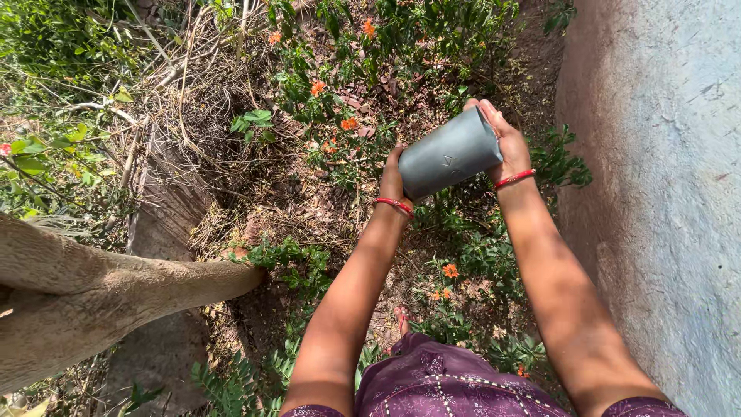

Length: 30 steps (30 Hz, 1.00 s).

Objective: The person fills a cylindrical container with water from a black bucket and pours it onto plants in an outdoor garden area.

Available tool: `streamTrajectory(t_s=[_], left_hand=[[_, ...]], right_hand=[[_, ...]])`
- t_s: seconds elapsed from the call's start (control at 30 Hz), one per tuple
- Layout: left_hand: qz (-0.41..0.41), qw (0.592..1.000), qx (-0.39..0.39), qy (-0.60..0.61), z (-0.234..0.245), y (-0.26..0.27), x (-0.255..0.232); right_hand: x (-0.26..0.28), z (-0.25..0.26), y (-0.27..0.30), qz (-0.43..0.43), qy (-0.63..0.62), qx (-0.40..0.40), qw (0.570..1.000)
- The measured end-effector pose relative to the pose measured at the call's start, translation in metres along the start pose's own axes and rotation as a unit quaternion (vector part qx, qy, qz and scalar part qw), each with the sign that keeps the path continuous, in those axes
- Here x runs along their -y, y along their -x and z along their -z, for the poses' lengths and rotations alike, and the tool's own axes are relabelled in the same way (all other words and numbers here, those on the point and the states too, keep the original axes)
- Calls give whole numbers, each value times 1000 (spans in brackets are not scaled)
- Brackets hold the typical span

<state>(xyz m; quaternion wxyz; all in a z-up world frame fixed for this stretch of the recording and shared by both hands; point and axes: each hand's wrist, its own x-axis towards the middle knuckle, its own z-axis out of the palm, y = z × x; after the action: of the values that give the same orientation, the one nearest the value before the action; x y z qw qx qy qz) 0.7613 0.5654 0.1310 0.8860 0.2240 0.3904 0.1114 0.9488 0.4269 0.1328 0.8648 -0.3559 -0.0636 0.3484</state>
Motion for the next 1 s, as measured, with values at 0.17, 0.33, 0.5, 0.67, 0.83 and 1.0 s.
streamTrajectory(t_s=[0.17, 0.33, 0.5, 0.67, 0.83, 1.0], left_hand=[[-21, 999, -24, -11, -4, 22, -9], [30, 997, -52, -42, -10, 20, -5], [16, 1000, 3, -26, -13, 7, 15], [12, 998, 38, -48, -16, 10, 30], [44, 997, 42, -50, -19, 8, 47], [33, 996, 74, -47, -11, 14, 64]], right_hand=[[-5, 2, 1, -6, 3, 52, 999], [-2, 12, 10, 10, 5, 34, 999], [5, 40, 16, 15, -28, -23, 999], [12, 73, 26, 6, -71, -41, 997], [22, 56, 59, 0, -65, -99, 993], [25, 52, 87, -19, -120, -76, 990]])
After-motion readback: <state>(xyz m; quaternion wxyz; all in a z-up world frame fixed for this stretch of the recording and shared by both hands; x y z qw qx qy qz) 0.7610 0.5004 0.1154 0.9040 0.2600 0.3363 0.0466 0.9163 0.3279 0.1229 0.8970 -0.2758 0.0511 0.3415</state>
